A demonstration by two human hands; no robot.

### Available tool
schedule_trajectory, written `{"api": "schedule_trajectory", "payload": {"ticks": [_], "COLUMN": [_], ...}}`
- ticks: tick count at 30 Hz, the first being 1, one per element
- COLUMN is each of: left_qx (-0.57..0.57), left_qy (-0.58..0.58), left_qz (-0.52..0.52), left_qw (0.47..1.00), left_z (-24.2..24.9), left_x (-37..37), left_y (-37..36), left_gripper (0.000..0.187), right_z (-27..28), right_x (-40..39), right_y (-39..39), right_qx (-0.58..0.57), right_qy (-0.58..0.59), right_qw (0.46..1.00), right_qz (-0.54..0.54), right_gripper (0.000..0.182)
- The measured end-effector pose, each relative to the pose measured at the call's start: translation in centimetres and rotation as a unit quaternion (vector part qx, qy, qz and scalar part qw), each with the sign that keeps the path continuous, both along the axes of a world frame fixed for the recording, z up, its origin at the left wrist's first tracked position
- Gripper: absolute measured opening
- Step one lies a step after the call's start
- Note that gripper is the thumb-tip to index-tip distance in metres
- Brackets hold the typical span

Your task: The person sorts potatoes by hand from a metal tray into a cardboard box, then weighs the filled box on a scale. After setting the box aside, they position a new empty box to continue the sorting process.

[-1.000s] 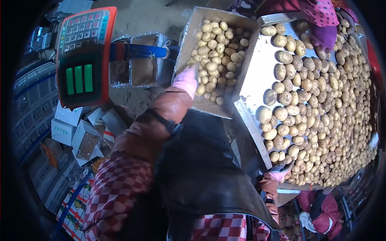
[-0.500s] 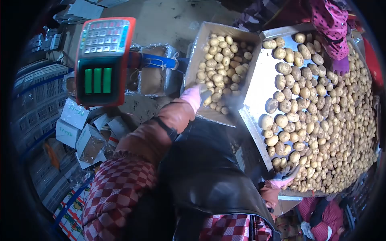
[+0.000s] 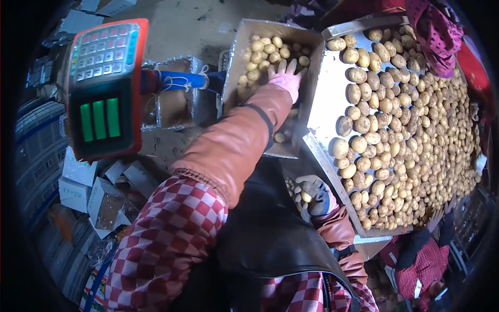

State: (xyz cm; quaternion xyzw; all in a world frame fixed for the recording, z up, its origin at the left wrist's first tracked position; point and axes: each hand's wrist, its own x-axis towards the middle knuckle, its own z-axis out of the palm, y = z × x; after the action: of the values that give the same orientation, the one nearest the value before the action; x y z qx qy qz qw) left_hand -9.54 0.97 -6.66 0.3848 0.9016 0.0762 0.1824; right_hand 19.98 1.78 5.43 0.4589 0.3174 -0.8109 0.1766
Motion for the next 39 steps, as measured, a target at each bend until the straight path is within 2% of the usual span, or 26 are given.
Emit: {"api": "schedule_trajectory", "payload": {"ticks": [1, 2, 4, 6, 8, 10, 12, 15, 16, 18, 19, 20, 22, 23, 24, 26, 28, 30, 31, 32, 34, 36, 38, 39], "left_qx": [-0.059, -0.121, -0.166, -0.161, -0.147, -0.182, -0.22, -0.183, -0.182, -0.127, -0.138, -0.137, -0.148, -0.126, -0.127, -0.032, -0.03, -0.104, -0.132, -0.129, -0.137, -0.131, -0.094, -0.071], "left_qy": [-0.123, -0.093, -0.069, -0.135, -0.284, -0.257, -0.242, -0.254, -0.256, -0.191, -0.13, -0.128, -0.196, -0.105, -0.103, -0.085, -0.098, -0.02, -0.067, -0.066, -0.106, -0.139, -0.194, -0.191], "left_qz": [-0.012, -0.054, -0.126, -0.019, 0.137, 0.165, 0.19, 0.084, 0.087, -0.031, -0.08, -0.08, 0.104, 0.143, 0.142, 0.067, 0.036, 0.118, 0.136, 0.137, 0.048, 0.041, 0.113, 0.169], "left_qw": [0.991, 0.987, 0.976, 0.977, 0.937, 0.935, 0.926, 0.946, 0.945, 0.973, 0.979, 0.979, 0.964, 0.976, 0.976, 0.994, 0.994, 0.987, 0.98, 0.98, 0.984, 0.981, 0.97, 0.964], "left_z": [-0.3, -4.9, -4.1, -2.6, -3.1, -6.8, -6.2, -4.7, -4.8, -5.0, -4.3, -3.5, -2.4, -2.9, -3.2, -2.7, -5.9, -9.6, -9.4, -9.0, -7.9, -6.4, -5.7, -3.2], "left_x": [0.7, 2.4, 2.9, 3.6, 3.5, 4.7, 5.2, 6.3, 6.4, 6.2, 4.1, 2.9, 1.8, 2.0, 1.7, 0.8, -0.1, 0.6, 0.4, 0.1, -0.7, -1.6, -2.4, -2.2], "left_y": [-1.1, -2.2, -5.9, -10.8, -14.7, -15.6, -14.9, -13.0, -13.1, -13.9, -14.0, -13.3, -12.6, -12.0, -11.5, -10.2, -8.5, -7.1, -6.6, -6.6, -7.0, -7.3, -8.1, -8.5], "left_gripper": [0.071, 0.075, 0.077, 0.074, 0.056, 0.052, 0.048, 0.047, 0.047, 0.053, 0.05, 0.05, 0.045, 0.04, 0.04, 0.037, 0.038, 0.042, 0.042, 0.042, 0.037, 0.033, 0.033, 0.034], "right_z": [-0.5, -0.7, -0.5, -1.2, -2.5, -2.4, -1.8, -2.0, -2.2, -2.4, -2.3, -2.0, -1.5, -1.5, -1.6, -1.8, -2.5, -1.7, -1.7, -1.7, -1.6, -1.4, -1.0, -0.5], "right_x": [0.6, 1.2, 2.2, 2.8, 3.5, 2.2, 1.4, 1.0, 1.2, 1.6, 1.4, 1.3, 1.8, 1.7, 1.6, 2.0, 2.8, 2.4, 2.4, 2.4, 2.4, 2.1, 1.6, 1.3], "right_y": [-0.4, -0.7, -0.6, -0.8, -1.1, -0.9, -0.8, -0.6, -0.6, -0.6, -0.4, -0.1, -0.2, -0.4, -0.5, -0.6, -0.8, -0.6, -0.6, -0.6, -0.4, -0.6, -0.2, -0.2], "right_qx": [0.012, 0.021, 0.02, 0.009, -0.003, 0.01, 0.022, 0.031, 0.031, 0.015, 0.015, 0.016, 0.013, 0.018, 0.024, 0.026, 0.022, -0.003, 0.005, 0.014, 0.008, 0.002, 0.0, 0.009], "right_qy": [0.001, 0.003, -0.004, 0.001, 0.027, 0.031, 0.02, 0.03, 0.029, 0.004, 0.006, 0.004, -0.004, -0.012, -0.018, -0.006, 0.01, -0.015, -0.013, -0.012, -0.022, -0.01, -0.027, -0.002], "right_qw": [1.0, 1.0, 1.0, 0.999, 0.997, 0.998, 0.999, 0.999, 0.999, 1.0, 1.0, 1.0, 1.0, 1.0, 0.999, 0.999, 1.0, 0.999, 0.999, 0.999, 0.999, 1.0, 1.0, 0.999], "right_qz": [-0.007, -0.012, -0.02, -0.049, -0.077, -0.051, -0.025, -0.004, -0.001, -0.017, -0.015, -0.009, -0.001, -0.021, -0.042, -0.028, -0.015, -0.039, -0.034, -0.029, -0.036, -0.022, 0.005, 0.039], "right_gripper": [0.03, 0.031, 0.031, 0.033, 0.038, 0.04, 0.042, 0.042, 0.042, 0.041, 0.041, 0.041, 0.04, 0.04, 0.04, 0.037, 0.041, 0.034, 0.034, 0.035, 0.037, 0.039, 0.041, 0.042]}}
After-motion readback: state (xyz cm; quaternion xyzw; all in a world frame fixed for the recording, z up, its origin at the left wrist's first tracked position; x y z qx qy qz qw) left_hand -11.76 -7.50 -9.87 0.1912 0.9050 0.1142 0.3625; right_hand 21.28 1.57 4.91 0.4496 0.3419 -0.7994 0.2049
